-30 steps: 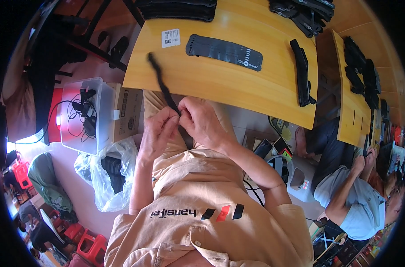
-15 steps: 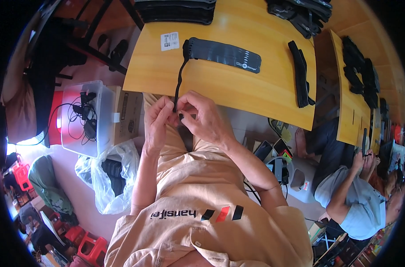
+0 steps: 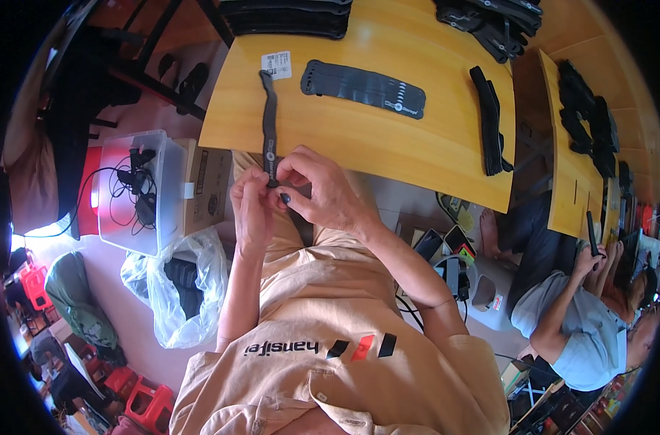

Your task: Assembling plastic components onto black textile straps and organizing them in a workshop environment.

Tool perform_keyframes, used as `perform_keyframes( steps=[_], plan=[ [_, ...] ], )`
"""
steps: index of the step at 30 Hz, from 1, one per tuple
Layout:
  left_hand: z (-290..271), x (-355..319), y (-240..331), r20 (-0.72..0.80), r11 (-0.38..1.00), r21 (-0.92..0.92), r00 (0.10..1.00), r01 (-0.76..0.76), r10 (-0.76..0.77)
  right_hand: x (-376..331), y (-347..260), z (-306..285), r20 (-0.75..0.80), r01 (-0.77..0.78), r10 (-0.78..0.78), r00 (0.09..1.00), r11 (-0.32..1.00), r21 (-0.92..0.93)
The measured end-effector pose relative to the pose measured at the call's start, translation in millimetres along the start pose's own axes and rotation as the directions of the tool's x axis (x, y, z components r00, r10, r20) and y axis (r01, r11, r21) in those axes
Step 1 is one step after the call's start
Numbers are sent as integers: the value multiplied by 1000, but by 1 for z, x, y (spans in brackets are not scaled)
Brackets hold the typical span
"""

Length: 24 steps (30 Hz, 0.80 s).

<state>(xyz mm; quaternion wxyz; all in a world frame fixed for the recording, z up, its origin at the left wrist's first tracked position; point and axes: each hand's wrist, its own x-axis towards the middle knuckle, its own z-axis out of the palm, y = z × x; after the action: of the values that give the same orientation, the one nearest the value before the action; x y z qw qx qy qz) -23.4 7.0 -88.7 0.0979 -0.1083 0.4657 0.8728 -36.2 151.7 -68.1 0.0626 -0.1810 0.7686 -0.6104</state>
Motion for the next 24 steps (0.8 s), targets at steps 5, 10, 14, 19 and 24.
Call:
perform_keyframes(
  steps=[5, 10, 14, 19, 24],
  plan=[
    [-1, -3, 1, 0, 999, 38, 1000, -27, 27, 0, -5, 1, -41, -7, 6, 999, 1000, -26],
    [-10, -3, -8, 12, 998, 42, 999, -54, 53, -4, 1, 9, -78, 101, -114, 990, 984, -150],
    [-5, -8, -7, -30, 998, -60, 999, -32, 30, -5, -1, 10, -125, 97, -116, 985, 985, -144],
    [-6, -10, -4, -47, 983, -181, 999, 13, -22, -6, -4, 5, -163, 25, -30, 986, 999, -33],
    [-7, -16, -3, 0, 967, -239, 996, 87, -89, -6, 0, 5, -179, 40, -33, 983, 999, 37]
  ],
)
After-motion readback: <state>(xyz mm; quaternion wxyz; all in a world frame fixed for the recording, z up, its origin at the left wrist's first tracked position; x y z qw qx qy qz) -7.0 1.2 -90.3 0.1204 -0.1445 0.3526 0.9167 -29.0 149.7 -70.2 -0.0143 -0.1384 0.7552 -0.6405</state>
